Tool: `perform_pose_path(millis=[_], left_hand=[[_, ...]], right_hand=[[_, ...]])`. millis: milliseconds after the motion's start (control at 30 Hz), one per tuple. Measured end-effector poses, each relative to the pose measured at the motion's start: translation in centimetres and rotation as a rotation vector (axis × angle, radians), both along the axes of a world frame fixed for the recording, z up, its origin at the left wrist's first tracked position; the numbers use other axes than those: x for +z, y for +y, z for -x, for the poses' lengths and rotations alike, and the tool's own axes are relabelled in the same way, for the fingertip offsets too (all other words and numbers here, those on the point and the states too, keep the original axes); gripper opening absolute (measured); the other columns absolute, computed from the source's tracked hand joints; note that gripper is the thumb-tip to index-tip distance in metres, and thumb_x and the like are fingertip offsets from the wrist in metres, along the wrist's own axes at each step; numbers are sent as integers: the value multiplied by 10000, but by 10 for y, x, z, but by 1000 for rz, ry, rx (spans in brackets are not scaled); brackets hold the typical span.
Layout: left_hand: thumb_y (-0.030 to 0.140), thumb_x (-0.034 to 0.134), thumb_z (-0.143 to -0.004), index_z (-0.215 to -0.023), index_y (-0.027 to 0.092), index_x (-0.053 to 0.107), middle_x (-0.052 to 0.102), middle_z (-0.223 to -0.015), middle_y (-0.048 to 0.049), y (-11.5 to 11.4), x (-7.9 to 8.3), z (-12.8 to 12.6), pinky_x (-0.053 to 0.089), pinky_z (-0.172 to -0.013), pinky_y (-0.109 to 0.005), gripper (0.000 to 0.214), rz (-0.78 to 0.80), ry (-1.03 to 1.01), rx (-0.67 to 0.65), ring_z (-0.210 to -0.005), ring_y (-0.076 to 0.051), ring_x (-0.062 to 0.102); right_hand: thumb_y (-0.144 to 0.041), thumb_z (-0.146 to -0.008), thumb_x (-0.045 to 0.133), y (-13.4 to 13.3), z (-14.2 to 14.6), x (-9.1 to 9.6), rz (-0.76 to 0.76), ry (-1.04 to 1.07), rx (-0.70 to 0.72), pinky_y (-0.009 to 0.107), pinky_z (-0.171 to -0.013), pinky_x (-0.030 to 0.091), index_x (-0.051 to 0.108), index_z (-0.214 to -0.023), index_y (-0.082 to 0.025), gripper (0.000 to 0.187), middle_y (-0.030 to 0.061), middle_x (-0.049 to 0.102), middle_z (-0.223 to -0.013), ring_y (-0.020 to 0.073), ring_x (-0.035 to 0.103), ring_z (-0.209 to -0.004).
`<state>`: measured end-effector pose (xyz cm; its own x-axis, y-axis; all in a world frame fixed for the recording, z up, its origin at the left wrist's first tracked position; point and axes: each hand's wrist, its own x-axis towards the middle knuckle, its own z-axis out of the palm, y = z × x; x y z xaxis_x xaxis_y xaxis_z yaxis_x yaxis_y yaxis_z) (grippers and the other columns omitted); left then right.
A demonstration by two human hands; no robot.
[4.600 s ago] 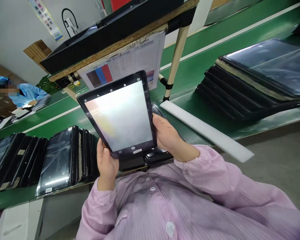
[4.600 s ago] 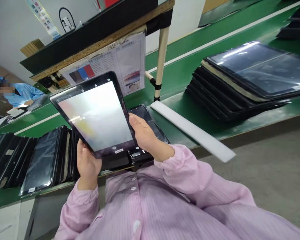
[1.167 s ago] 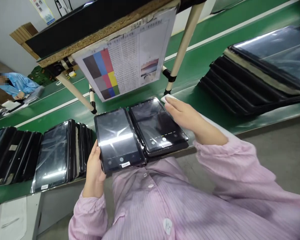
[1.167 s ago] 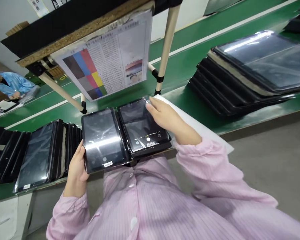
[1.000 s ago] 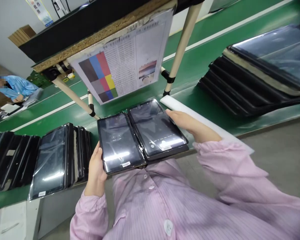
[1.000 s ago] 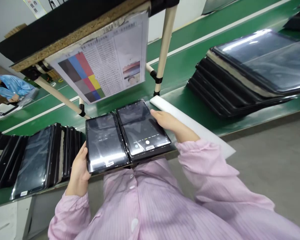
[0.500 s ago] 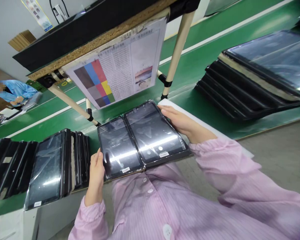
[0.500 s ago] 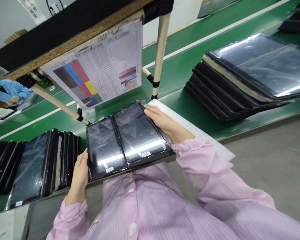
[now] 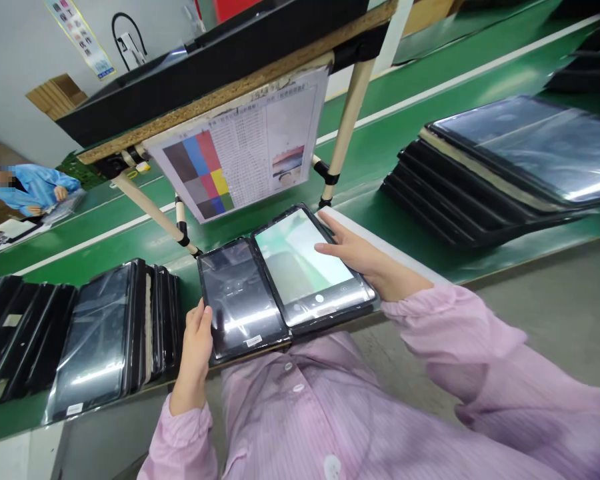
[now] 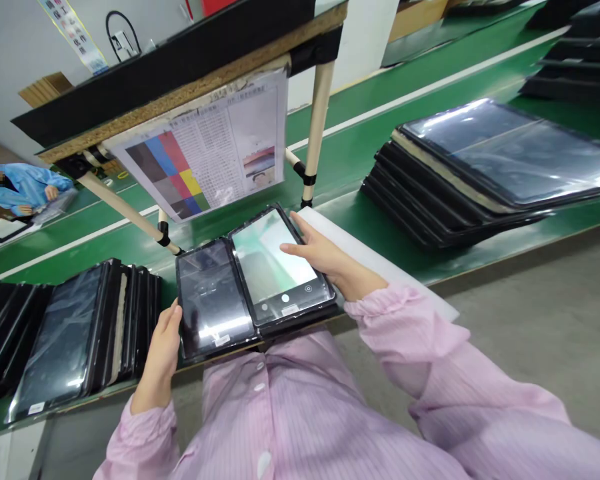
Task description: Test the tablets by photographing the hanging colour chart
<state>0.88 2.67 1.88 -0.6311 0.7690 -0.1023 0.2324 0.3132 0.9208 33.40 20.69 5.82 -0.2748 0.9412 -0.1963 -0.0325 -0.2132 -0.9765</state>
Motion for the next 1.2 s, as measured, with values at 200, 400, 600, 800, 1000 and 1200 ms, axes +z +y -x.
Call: perform_pose_path(millis=[200,400,600,800,1000,1200], left_hand=[[526,637,-905,-1450,232,535,485,-1490,-142,-18,35,-24,324,-1212,-472,628,-133,90,-108,-1392,-292,485],[582,636,-897,-1578,200,287,426,-1570,-198,-25,64,-99,396,-1172,-477,855,-396,-167,-387,-1428,-317,465],[504,767,-799,-1588,173,176,321,-1578,-237,-26,61,-115,309,-1210,-523,1040,-433,341,-116,-1477,-356,358],[535,800,-732,-1579,79,122,385,-1458,-296,-19,56,-111,287,-1180,-615,1177,-387,651,-39,-1436,-425,359],[571,764,-771,-1586,64,35,297,-1519,-338,-17,46,-113,307,-1164,-623,1205,-351,734,-35,-1476,-445,291],[571,752,-792,-1588,57,-8,209,-1567,-370,-14,44,-113,319,-1155,-636,1215,-345,805,-25,-1492,-464,255]], right_hand=[[-429,-541,940,-20,-18,21,-112,50,-25,502,-1074,524,289,-1608,-301,1257,77,467,-1563,356,569,-1326],[-426,-631,919,-70,28,59,-394,312,62,447,-1189,423,307,-1590,-346,1140,23,370,-1627,305,424,-1465],[-809,-750,645,-73,68,52,-374,477,144,466,-1100,512,560,-1409,-293,842,54,634,-1395,300,521,-1390],[-899,-707,579,-57,74,44,-254,506,126,460,-972,589,704,-1084,-221,786,58,771,-968,322,655,-1210],[-856,-723,611,-58,74,46,-259,592,254,443,-979,570,699,-1012,-209,714,58,772,-926,305,647,-1213],[-863,-699,629,-58,73,45,-269,603,258,446,-975,568,703,-989,-203,724,71,767,-904,314,643,-1209]])
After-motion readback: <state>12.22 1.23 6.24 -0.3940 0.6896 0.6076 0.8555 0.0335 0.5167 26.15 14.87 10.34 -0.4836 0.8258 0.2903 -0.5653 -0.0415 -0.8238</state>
